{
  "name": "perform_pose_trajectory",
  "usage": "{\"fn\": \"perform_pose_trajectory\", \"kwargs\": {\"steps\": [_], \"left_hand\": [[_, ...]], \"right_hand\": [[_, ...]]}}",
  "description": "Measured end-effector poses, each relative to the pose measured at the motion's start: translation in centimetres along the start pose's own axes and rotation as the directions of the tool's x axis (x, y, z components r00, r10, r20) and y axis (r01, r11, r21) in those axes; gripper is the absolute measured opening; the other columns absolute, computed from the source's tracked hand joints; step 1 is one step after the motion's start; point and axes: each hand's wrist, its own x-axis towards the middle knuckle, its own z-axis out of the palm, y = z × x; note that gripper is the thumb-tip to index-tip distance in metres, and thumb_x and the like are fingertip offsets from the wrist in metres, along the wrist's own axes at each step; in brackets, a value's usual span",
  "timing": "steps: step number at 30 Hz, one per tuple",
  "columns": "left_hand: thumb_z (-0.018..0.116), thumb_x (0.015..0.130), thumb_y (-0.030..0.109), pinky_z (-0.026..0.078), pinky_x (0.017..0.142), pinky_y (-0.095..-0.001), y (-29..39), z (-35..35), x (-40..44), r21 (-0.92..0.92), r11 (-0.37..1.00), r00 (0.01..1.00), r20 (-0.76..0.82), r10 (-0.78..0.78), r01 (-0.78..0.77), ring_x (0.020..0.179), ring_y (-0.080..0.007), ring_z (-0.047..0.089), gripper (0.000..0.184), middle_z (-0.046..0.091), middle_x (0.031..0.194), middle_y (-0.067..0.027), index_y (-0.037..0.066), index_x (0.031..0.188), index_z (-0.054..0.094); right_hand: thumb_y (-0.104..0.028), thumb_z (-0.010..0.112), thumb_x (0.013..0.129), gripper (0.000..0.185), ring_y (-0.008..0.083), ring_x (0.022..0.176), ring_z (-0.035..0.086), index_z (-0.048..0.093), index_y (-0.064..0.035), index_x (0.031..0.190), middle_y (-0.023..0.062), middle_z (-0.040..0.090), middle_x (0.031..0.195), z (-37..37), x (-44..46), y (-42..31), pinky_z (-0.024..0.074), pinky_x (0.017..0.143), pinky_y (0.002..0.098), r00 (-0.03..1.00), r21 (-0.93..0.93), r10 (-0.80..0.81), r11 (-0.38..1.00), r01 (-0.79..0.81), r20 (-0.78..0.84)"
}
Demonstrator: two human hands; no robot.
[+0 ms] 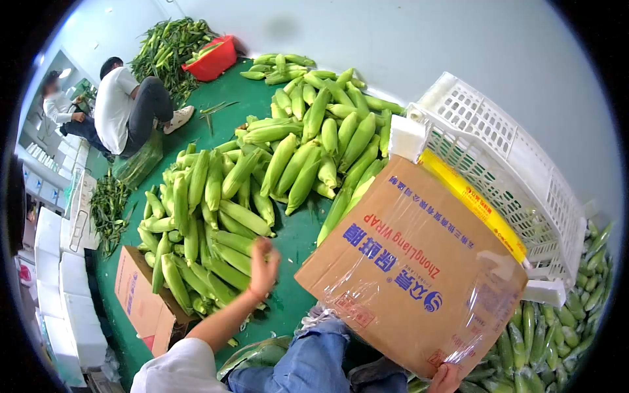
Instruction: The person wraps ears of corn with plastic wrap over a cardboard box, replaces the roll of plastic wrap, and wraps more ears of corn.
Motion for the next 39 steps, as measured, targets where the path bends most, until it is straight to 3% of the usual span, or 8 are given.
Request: {"fn": "perform_pose_trajectory", "kwargs": {"steps": [7, 18, 23, 26, 29, 30, 34, 39], "left_hand": [[0.080, 0.072, 0.041, 0.049, 0.088, -0.0453, -15.7, 4.5, 15.1, -0.557, 0.289, 0.034, -0.423, -0.905, 0.779, 0.104, -0.0350, 0.059, 0.086, 0.049, 0.128, -0.0255, 0.000, 0.127, 0.028], [0.061, 0.091, 0.024, 0.046, 0.091, -0.0338, 7.5, -3.5, 2.5, -0.549, 0.776, 0.949, 0.232, -0.215, 0.310, 0.110, -0.0195, 0.054, 0.056, 0.053, 0.122, -0.0082, 0.004, 0.138, 0.036], [0.078, 0.067, 0.024, 0.052, 0.077, -0.0367, 25.7, 1.9, 1.5, -0.114, 0.615, 0.421, 0.631, 0.651, -0.780, 0.096, -0.0282, 0.056, 0.055, 0.059, 0.111, -0.0081, 0.018, 0.120, 0.064], [0.077, 0.068, 0.025, 0.053, 0.076, -0.0365, 27.2, 8.8, -1.1, -0.266, 0.518, 0.215, 0.689, 0.692, -0.813, 0.098, -0.0283, 0.059, 0.048, 0.061, 0.108, -0.0062, 0.022, 0.115, 0.067], [0.076, 0.072, 0.027, 0.053, 0.080, -0.0371, 26.6, 11.3, -0.9, -0.333, 0.594, 0.150, 0.772, 0.618, -0.732, 0.100, -0.0288, 0.059, 0.046, 0.061, 0.111, -0.0088, 0.021, 0.116, 0.066], [0.076, 0.072, 0.027, 0.052, 0.082, -0.0378, 26.8, 11.4, -1.0, -0.337, 0.619, 0.147, 0.788, 0.598, -0.709, 0.101, -0.0294, 0.059, 0.047, 0.061, 0.113, -0.0098, 0.021, 0.118, 0.066], [0.078, 0.071, 0.033, 0.048, 0.094, -0.0407, 26.0, 10.4, -1.1, -0.275, 0.760, 0.329, 0.777, 0.536, -0.589, 0.113, -0.0334, 0.056, 0.061, 0.054, 0.131, -0.0157, 0.012, 0.126, 0.060], [0.079, 0.072, 0.017, 0.051, 0.088, -0.0351, 18.7, 4.2, -1.6, -0.057, 0.802, 0.584, 0.655, 0.479, -0.594, 0.103, -0.0320, 0.063, 0.040, 0.059, 0.123, -0.0184, 0.002, 0.107, 0.066]], "right_hand": [[-0.010, 0.047, 0.093, 0.018, 0.0209, 0.057, 0.051, 0.054, 0.0002, 0.080, 0.0110, 0.052, 0.064, 0.3, -0.5, 1.1, 0.0421, 0.055, 0.0340, 0.991, -0.003, 0.125, 0.992, -0.126, -0.043], [-0.010, 0.049, 0.094, 0.015, 0.0216, 0.061, 0.057, 0.059, -0.0008, 0.088, 0.0135, 0.060, 0.071, 0.5, 0.4, -1.4, 0.0458, 0.059, 0.0345, 0.994, -0.104, 0.053, 0.993, -0.063, -0.094], [-0.017, 0.051, 0.095, 0.019, 0.0393, 0.069, 0.054, 0.056, -0.0019, 0.086, 0.0201, 0.057, 0.077, -0.3, 1.6, -5.7, 0.0424, 0.064, 0.0459, 0.978, -0.236, 0.197, 0.950, -0.206, -0.063], [-0.019, 0.056, 0.093, 0.014, 0.0340, 0.066, 0.060, 0.060, -0.0054, 0.093, 0.0141, 0.061, 0.070, -1.1, 0.6, -5.9, 0.0460, 0.062, 0.0449, 0.984, -0.231, 0.177, 0.956, -0.180, -0.034], [-0.015, 0.054, 0.094, 0.012, 0.0212, 0.079, 0.061, 0.058, -0.0045, 0.088, 0.0045, 0.061, 0.084, -4.4, 2.2, -10.1, 0.0473, 0.072, 0.0382, 0.825, 0.776, 0.564, 0.510, -0.372, 0.025], [-0.015, 0.057, 0.093, 0.010, 0.0169, 0.086, 0.060, 0.059, -0.0045, 0.091, 0.0026, 0.061, 0.091, -4.6, 4.5, -12.2, 0.0474, 0.078, 0.0360, 0.803, 0.976, 0.596, 0.166, -0.140, 0.014], [-0.025, 0.060, 0.089, 0.033, 0.0291, 0.106, 0.056, 0.056, -0.0033, 0.113, 0.0113, 0.060, 0.113, 1.8, 11.6, -10.3, 0.0389, 0.096, 0.0410, 0.991, 0.028, -0.133, 0.991, 0.134, -0.022], [-0.032, 0.063, 0.083, 0.029, 0.0271, 0.093, 0.055, 0.064, -0.0069, 0.097, 0.0073, 0.059, 0.099, 3.5, 13.2, -8.6, 0.0424, 0.081, 0.0413, 0.958, -0.168, -0.281, 0.949, 0.268, -0.059]]}}
